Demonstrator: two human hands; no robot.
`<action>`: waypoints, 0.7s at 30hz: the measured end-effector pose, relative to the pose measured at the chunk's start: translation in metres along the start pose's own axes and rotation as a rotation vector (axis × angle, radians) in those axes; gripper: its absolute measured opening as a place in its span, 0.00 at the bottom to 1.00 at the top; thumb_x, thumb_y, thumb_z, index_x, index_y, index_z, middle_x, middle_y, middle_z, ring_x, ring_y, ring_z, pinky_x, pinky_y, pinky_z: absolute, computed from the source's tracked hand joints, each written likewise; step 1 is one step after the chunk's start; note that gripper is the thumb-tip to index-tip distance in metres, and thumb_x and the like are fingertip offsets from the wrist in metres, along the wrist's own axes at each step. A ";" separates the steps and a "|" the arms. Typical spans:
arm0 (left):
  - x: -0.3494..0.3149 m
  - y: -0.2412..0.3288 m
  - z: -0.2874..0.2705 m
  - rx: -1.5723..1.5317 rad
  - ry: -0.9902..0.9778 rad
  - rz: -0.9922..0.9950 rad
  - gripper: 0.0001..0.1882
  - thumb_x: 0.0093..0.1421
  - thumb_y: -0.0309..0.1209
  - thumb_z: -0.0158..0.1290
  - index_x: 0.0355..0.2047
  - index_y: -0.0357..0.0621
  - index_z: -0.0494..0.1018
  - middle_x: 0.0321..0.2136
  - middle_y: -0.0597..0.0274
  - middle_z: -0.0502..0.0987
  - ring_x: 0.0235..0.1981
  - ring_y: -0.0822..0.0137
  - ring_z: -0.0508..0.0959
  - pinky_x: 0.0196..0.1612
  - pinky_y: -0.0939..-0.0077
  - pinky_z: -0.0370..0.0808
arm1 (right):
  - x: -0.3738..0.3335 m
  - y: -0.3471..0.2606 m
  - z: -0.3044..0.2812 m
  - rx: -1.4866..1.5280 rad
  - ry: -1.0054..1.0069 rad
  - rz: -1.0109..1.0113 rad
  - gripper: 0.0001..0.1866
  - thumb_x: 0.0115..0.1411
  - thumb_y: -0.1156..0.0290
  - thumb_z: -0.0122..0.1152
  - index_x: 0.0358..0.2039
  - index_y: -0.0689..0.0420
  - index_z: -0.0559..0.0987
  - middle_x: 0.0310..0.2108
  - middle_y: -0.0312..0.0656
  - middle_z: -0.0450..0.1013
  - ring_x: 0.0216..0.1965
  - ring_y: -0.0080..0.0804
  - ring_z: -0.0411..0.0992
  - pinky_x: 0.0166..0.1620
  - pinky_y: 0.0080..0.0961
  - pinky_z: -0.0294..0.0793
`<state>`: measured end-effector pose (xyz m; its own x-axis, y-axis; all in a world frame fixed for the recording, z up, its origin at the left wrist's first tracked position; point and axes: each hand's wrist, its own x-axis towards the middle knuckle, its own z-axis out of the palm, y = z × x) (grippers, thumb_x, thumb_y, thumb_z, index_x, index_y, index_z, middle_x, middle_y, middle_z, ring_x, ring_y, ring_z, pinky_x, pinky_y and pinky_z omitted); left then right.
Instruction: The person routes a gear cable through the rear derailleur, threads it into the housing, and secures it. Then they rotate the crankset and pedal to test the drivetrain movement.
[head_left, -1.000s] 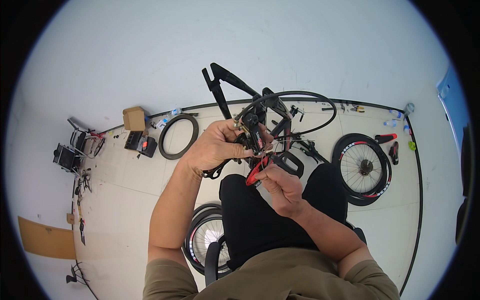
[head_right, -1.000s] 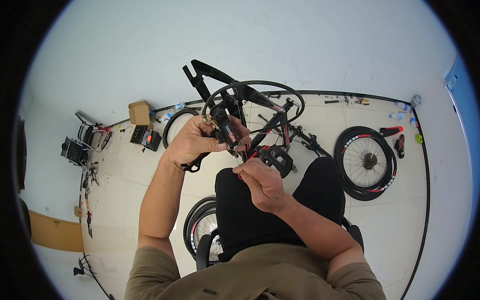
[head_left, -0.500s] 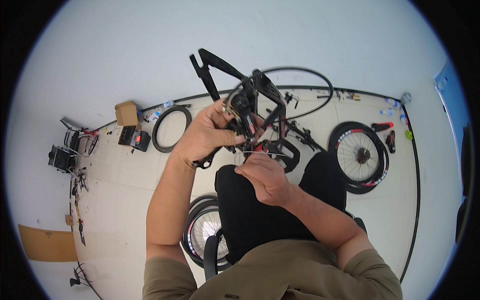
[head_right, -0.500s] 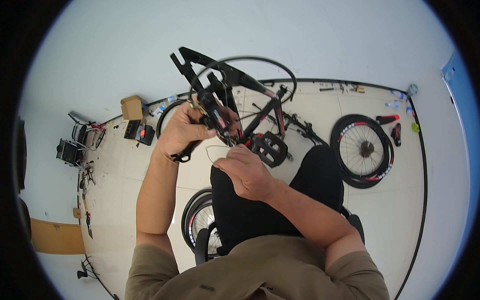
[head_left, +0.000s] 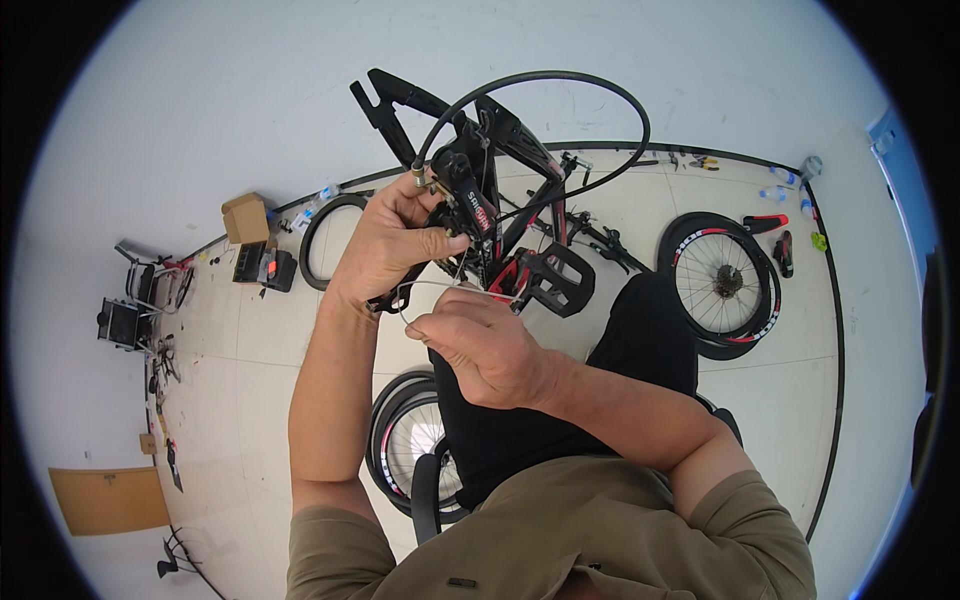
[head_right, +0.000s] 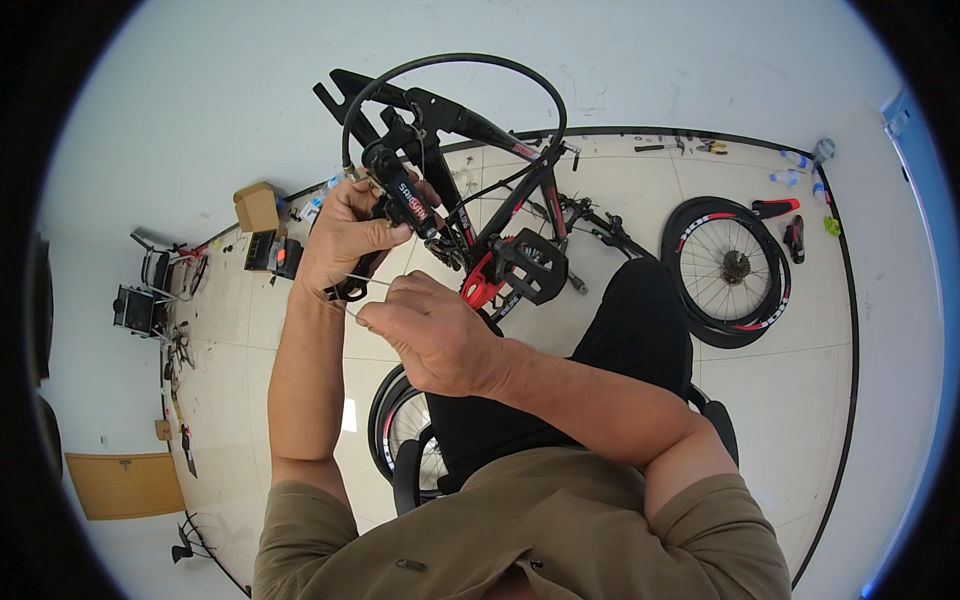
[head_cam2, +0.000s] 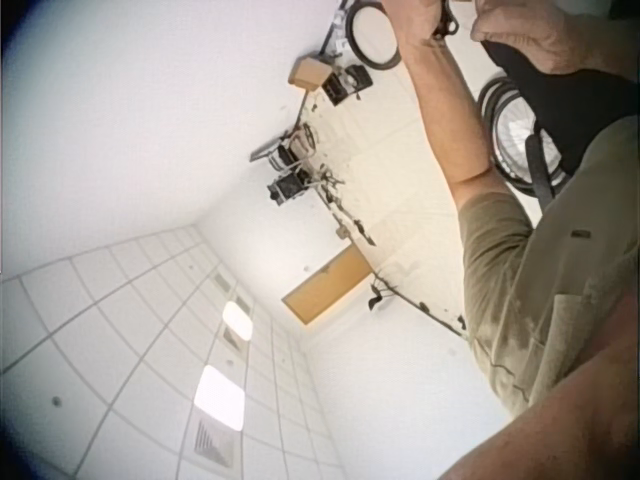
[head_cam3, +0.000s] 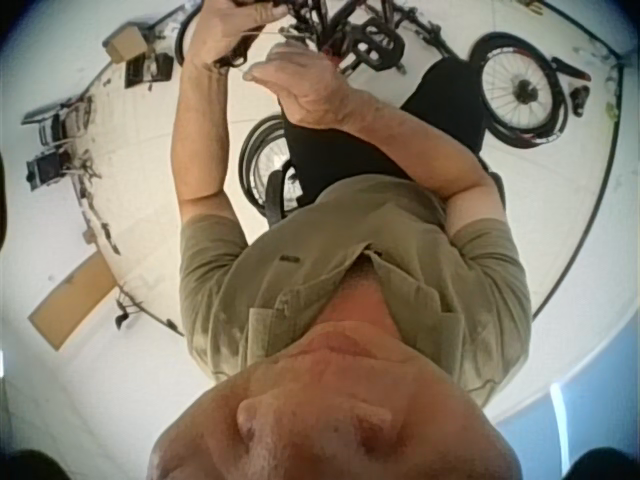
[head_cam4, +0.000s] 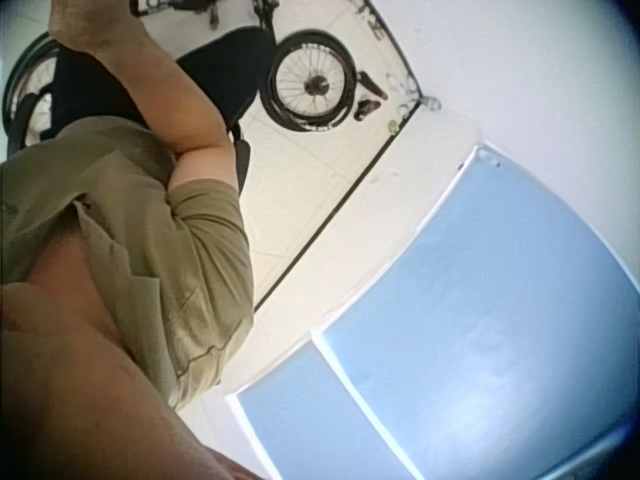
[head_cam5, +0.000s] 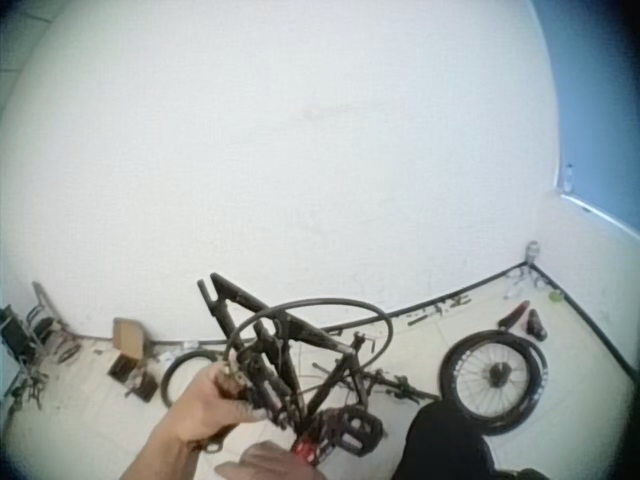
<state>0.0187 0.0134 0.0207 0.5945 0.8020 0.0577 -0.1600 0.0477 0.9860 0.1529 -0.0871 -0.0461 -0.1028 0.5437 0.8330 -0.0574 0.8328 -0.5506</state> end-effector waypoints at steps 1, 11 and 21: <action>0.000 -0.002 -0.003 0.006 -0.001 -0.002 0.29 0.51 0.10 0.61 0.54 0.38 0.72 0.45 0.58 0.81 0.42 0.71 0.81 0.45 0.77 0.79 | 0.003 -0.003 -0.001 -0.001 -0.006 -0.011 0.10 0.57 0.87 0.61 0.41 0.66 0.77 0.28 0.44 0.72 0.28 0.40 0.70 0.33 0.33 0.71; -0.004 0.004 0.002 0.013 0.020 -0.032 0.27 0.50 0.11 0.62 0.52 0.37 0.73 0.46 0.59 0.81 0.42 0.72 0.81 0.44 0.77 0.79 | 0.033 -0.030 -0.032 0.037 0.048 0.087 0.08 0.65 0.83 0.55 0.44 0.66 0.77 0.25 0.40 0.70 0.23 0.29 0.65 0.30 0.24 0.65; -0.003 0.001 0.005 -0.014 0.006 -0.028 0.22 0.52 0.14 0.61 0.48 0.38 0.75 0.38 0.64 0.82 0.38 0.75 0.80 0.42 0.79 0.77 | 0.052 -0.015 -0.059 0.605 0.214 0.312 0.12 0.74 0.74 0.47 0.45 0.68 0.77 0.24 0.33 0.66 0.26 0.19 0.61 0.33 0.19 0.65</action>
<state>0.0211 0.0081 0.0220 0.5943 0.8037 0.0293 -0.1548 0.0786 0.9848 0.2071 -0.0656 0.0088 -0.0104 0.8073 0.5901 -0.6044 0.4650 -0.6469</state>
